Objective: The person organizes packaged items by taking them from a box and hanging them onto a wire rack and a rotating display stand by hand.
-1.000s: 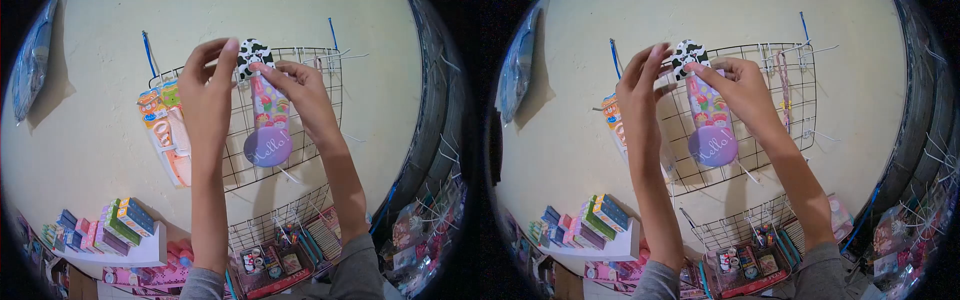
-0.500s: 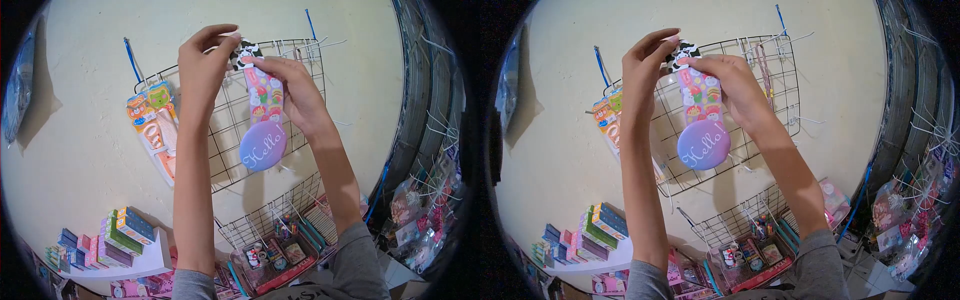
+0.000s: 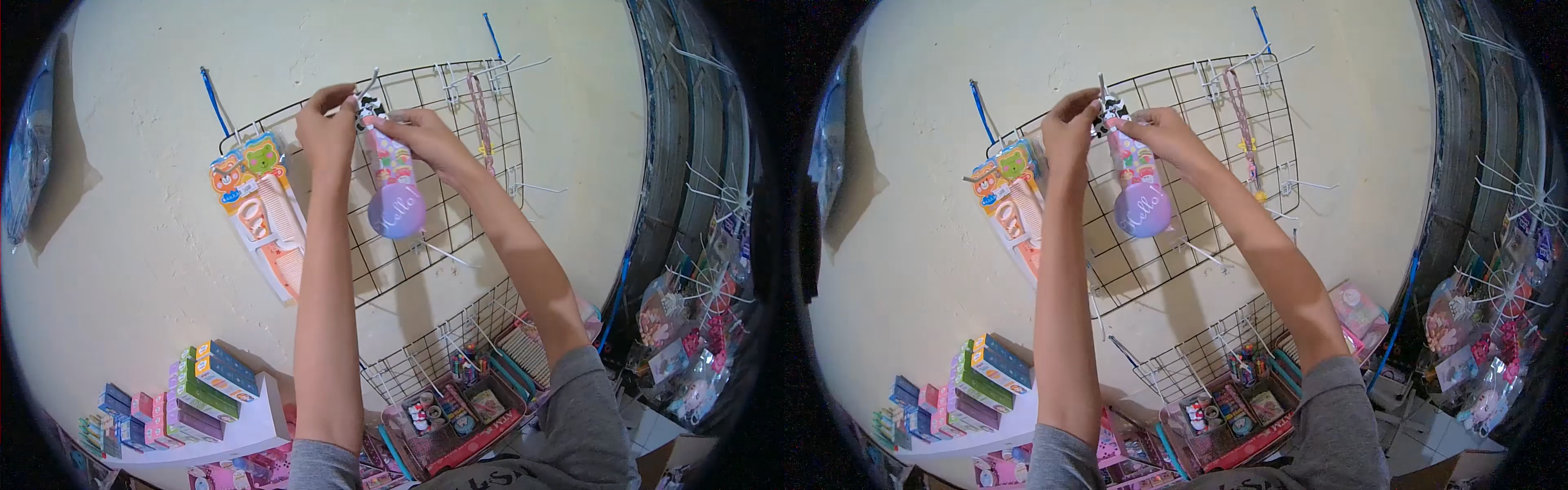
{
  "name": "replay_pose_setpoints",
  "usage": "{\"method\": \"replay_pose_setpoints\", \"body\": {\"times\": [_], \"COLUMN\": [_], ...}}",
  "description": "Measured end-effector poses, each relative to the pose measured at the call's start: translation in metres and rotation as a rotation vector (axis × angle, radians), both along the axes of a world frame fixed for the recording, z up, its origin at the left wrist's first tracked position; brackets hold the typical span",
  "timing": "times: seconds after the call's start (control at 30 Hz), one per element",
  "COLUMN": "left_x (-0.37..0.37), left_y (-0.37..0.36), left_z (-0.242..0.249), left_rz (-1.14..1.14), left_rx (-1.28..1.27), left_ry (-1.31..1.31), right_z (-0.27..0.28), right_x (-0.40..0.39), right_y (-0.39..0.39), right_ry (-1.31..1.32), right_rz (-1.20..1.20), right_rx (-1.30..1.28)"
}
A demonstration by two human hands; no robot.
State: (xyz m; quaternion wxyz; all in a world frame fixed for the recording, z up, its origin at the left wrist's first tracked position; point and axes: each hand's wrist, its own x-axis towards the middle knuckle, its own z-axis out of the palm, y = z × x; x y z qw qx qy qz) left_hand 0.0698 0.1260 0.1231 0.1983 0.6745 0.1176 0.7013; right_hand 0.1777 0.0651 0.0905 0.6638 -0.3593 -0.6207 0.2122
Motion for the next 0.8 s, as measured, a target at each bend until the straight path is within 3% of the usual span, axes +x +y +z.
{"method": "replay_pose_setpoints", "body": {"times": [0.1,0.23,0.37,0.43,0.47,0.57,0.63,0.7,0.77,0.8], "left_x": [0.011,0.018,0.029,0.042,0.050,0.079,0.097,0.117,0.130,0.146], "left_y": [0.007,0.016,-0.010,-0.054,-0.072,-0.142,-0.184,-0.226,-0.293,-0.312], "left_z": [-0.012,-0.023,-0.045,-0.058,-0.064,-0.077,-0.102,-0.125,-0.147,-0.164], "left_rz": [0.160,0.122,0.622,0.554,0.410,-0.043,-0.539,0.104,-1.205,-1.580], "left_rx": [-0.021,-0.007,0.330,0.254,0.262,0.283,0.278,0.421,-0.056,0.043], "left_ry": [-0.039,-0.069,-0.305,-0.469,-0.577,-0.830,-0.849,-0.492,-0.750,-0.630], "right_z": [0.000,-0.002,-0.005,-0.009,-0.014,-0.036,-0.061,-0.091,-0.111,-0.120], "right_x": [0.006,0.017,0.027,0.038,0.045,0.065,0.063,0.055,0.038,0.032], "right_y": [0.022,0.053,0.030,-0.006,-0.036,-0.158,-0.256,-0.347,-0.432,-0.468], "right_ry": [-0.080,-0.158,-0.243,-0.463,-0.509,-0.729,-0.811,-0.850,-0.738,-0.696], "right_rz": [-0.080,-0.214,-0.452,-0.704,-0.662,-0.596,-0.603,-0.726,-0.861,-0.904], "right_rx": [-0.024,-0.004,-0.021,0.146,0.165,0.027,-0.121,-0.291,-0.517,-0.693]}}
